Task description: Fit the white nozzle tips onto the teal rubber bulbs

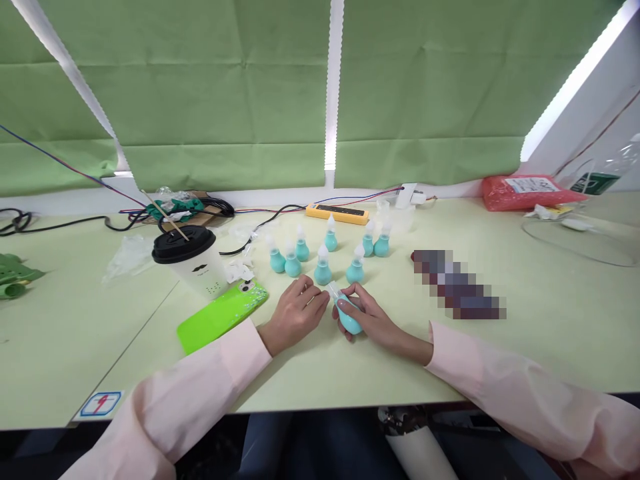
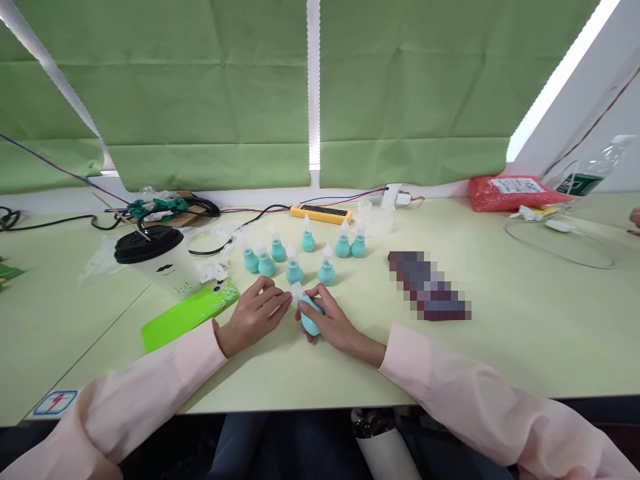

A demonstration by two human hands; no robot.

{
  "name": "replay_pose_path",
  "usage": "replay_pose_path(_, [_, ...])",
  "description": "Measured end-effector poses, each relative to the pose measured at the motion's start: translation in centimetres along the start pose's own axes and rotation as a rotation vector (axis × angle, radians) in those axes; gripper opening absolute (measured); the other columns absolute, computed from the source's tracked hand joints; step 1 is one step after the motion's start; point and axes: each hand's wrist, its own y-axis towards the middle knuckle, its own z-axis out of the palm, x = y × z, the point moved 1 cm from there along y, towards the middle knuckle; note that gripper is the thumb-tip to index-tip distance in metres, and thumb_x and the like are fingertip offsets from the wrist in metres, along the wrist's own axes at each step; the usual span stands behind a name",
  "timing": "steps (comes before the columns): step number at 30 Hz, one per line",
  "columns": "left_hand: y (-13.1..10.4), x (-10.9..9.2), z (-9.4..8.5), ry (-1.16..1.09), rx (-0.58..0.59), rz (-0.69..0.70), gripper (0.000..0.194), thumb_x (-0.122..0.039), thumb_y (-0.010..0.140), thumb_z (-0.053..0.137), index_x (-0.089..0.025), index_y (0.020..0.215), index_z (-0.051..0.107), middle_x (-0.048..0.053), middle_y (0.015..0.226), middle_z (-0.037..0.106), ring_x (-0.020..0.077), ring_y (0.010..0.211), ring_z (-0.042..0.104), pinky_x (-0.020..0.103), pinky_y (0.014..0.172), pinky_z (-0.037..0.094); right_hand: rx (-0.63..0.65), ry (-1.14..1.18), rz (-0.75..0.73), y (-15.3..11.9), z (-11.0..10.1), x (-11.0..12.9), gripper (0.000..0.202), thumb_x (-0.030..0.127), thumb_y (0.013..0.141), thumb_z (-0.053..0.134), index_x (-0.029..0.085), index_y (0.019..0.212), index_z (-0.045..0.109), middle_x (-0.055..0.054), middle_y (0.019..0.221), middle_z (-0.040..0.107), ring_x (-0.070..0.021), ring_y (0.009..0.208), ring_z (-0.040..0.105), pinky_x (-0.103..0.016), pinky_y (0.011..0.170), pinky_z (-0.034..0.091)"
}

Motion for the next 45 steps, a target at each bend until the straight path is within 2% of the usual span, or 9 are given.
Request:
replay_pose_path(5, [0.1, 0.2, 0.0, 0.057, -0.009, 0.121, 0.01, -0.009, 0.075, 0.046, -0.015, 0.069, 0.05, 0.002, 0.06, 0.054, 0.012, 0.061, 0.045, 0.028, 0.059, 0.042, -0.034, -0.011, -0.037, 0.0, 0.3, -0.1, 0.021, 0.039, 0.078, 0.045, 0.022, 0.08, 0.033, 0.004, 0.07, 0.049, -0.0066, 0.047, 0.046, -0.022, 0.043, 0.04])
replay_pose_path(12, [-0.2, -0.3, -0.4, 0.143, -0.063, 0.279, 0.009, -0.01, 0.073, 0.05, -0.014, 0.065, 0.05, 0.002, 0.06, 0.052, 0.0122, 0.062, 0.044, 0.026, 0.053, 0.04, -0.184, 0.081, -0.082, 0.0, 0.2, 0.6, 0.02, 0.038, 0.078, 0.044, 0.022, 0.076, 0.031, 0.004, 0.067, 0.048, -0.0073, 0.047, 0.047, -0.023, 0.042, 0.04])
replay_pose_path(17, [-0.2, 0.3, 0.4, -0.033, 0.176, 0.032, 0.013, -0.013, 0.072, 0.05, -0.014, 0.061, 0.056, 0.005, 0.063, 0.053, 0.0152, 0.07, 0.043, 0.027, 0.06, 0.043, -0.122, 0.001, -0.148, -0.3, -0.1, 1.2, 0.02, 0.035, 0.075, 0.049, 0.022, 0.077, 0.034, 0.004, 0.065, 0.05, -0.0077, 0.047, 0.046, -0.023, 0.043, 0.039])
replay_pose_path(20, [-0.5, 1.0, 1.1, -0.116, 0.309, -0.132, 0.011, -0.015, 0.071, 0.052, -0.015, 0.066, 0.062, 0.007, 0.074, 0.055, 0.0176, 0.076, 0.041, 0.029, 0.063, 0.043, -0.171, -0.09, -0.144, -0.2, -0.4, 1.1, 0.022, 0.033, 0.071, 0.054, 0.021, 0.078, 0.038, 0.005, 0.061, 0.05, -0.0077, 0.044, 0.044, -0.022, 0.041, 0.037])
replay_pose_path(24, [-0.7, 1.2, 1.3, -0.137, 0.398, -0.204, 0.017, -0.015, 0.075, 0.047, -0.016, 0.077, 0.064, 0.007, 0.079, 0.055, 0.0187, 0.079, 0.04, 0.031, 0.068, 0.043, -0.227, -0.319, -0.13, 0.2, -0.8, 0.8, 0.024, 0.028, 0.064, 0.06, 0.02, 0.079, 0.044, 0.004, 0.061, 0.05, -0.0089, 0.047, 0.046, -0.022, 0.043, 0.038])
replay_pose_path(29, [-0.5, 1.0, 1.0, -0.153, 0.352, -0.213, 0.023, -0.011, 0.078, 0.038, -0.013, 0.087, 0.06, 0.008, 0.081, 0.054, 0.019, 0.082, 0.039, 0.032, 0.07, 0.042, -0.229, -0.579, -0.223, 0.1, -0.7, 0.5, 0.016, 0.025, 0.064, 0.058, 0.019, 0.079, 0.052, -0.001, 0.075, 0.059, -0.015, 0.069, 0.055, -0.026, 0.062, 0.043])
replay_pose_path(37, [0.0, 0.4, -0.3, -0.299, 0.145, -0.227, 0.022, -0.013, 0.071, 0.04, -0.012, 0.089, 0.053, 0.007, 0.077, 0.054, 0.0187, 0.078, 0.04, 0.034, 0.068, 0.041, -0.183, -0.775, -0.338, 0.0, -0.5, 0.4, 0.013, 0.023, 0.066, 0.056, 0.019, 0.079, 0.054, 0.001, 0.073, 0.06, -0.0129, 0.065, 0.055, -0.024, 0.062, 0.042])
replay_pose_path(40, [0.4, -0.4, -0.9, -0.387, 0.209, -0.183, 0.019, -0.023, 0.07, 0.044, -0.013, 0.086, 0.05, 0.007, 0.079, 0.052, 0.0192, 0.079, 0.039, 0.036, 0.071, 0.04, -0.126, -0.801, -0.42, -0.3, -0.2, 0.4, 0.014, 0.022, 0.067, 0.055, 0.019, 0.081, 0.054, 0.0, 0.073, 0.061, -0.0119, 0.062, 0.055, -0.023, 0.061, 0.042])
replay_pose_path(45, [0.5, -1.2, -0.6, -0.409, 0.354, -0.23, 0.025, -0.032, 0.08, 0.038, -0.015, 0.062, 0.043, 0.003, 0.062, 0.045, 0.016, 0.07, 0.037, 0.029, 0.063, 0.037, -0.102, -0.818, -0.519, -0.6, 0.5, 0.4, 0.015, 0.023, 0.068, 0.055, 0.018, 0.082, 0.052, -0.001, 0.072, 0.06, -0.0117, 0.06, 0.054, -0.022, 0.056, 0.041])
